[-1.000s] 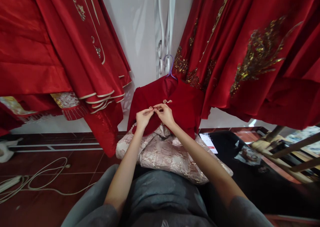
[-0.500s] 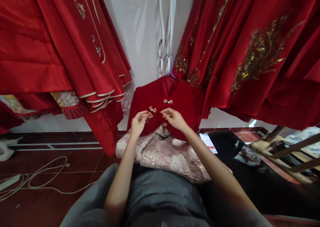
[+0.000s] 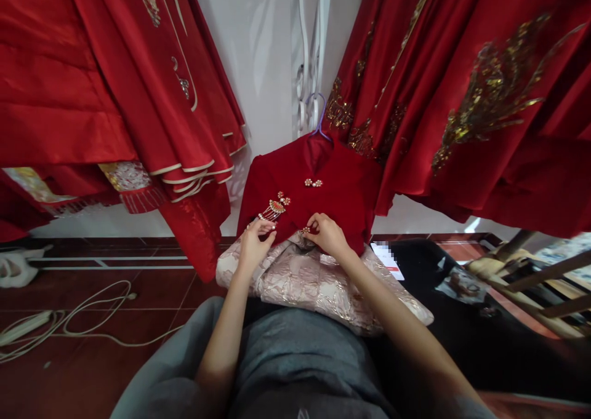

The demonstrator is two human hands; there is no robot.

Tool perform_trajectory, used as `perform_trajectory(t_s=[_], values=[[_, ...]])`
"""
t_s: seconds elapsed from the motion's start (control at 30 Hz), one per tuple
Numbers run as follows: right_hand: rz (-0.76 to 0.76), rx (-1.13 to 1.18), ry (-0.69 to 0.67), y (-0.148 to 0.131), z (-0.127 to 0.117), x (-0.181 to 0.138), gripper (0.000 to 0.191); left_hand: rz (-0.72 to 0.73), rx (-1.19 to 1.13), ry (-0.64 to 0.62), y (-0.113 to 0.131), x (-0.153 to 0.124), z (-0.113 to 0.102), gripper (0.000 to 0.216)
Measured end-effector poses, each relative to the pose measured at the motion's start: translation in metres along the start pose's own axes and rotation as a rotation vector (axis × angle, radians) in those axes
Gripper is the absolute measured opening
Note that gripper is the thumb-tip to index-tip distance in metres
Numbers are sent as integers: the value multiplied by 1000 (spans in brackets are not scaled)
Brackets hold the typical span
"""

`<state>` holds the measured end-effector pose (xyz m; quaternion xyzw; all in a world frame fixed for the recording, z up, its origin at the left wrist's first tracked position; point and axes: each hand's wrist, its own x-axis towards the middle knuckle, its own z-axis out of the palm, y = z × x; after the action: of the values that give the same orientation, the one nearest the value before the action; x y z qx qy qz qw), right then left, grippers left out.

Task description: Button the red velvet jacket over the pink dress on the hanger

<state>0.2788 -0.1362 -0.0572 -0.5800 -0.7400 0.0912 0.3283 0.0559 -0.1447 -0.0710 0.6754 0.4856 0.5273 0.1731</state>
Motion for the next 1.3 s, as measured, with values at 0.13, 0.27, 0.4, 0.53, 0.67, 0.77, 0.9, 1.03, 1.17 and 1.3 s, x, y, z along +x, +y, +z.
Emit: perform_trajectory(t_s=[0.13, 0.27, 0.4, 0.53, 0.67, 0.77, 0.9, 1.03, 1.17, 1.3], values=[[15, 170, -30, 3, 5, 2, 15, -31, -5, -21, -4, -1, 3, 14], [31, 469, -117, -3, 3, 5, 18, -33, -33, -64, -5, -3, 10, 12], [-14, 612, -111, -18, 2, 6, 21, 2, 38, -21, 0, -2, 15, 9], [-41, 617, -60, -30, 9, 10, 15, -11, 1, 17, 5, 0, 18, 10], [-50, 562, -22, -37, 17, 16, 10, -113, -126, 26, 4, 1, 22, 12], [-59, 547, -20, -39, 20, 19, 8, -176, -201, 30, 2, 2, 25, 14], [-63, 562, -25, -38, 22, 20, 8, -231, -287, 50, 1, 2, 28, 16], [-62, 565, -2, -36, 26, 21, 9, -247, -328, 67, 0, 1, 29, 17], [-67, 554, 11, -36, 29, 19, 9, -238, -327, 45, -4, 0, 29, 14], [-57, 555, -35, -33, 24, 12, 12, -178, -264, 5, -7, 0, 26, 15]])
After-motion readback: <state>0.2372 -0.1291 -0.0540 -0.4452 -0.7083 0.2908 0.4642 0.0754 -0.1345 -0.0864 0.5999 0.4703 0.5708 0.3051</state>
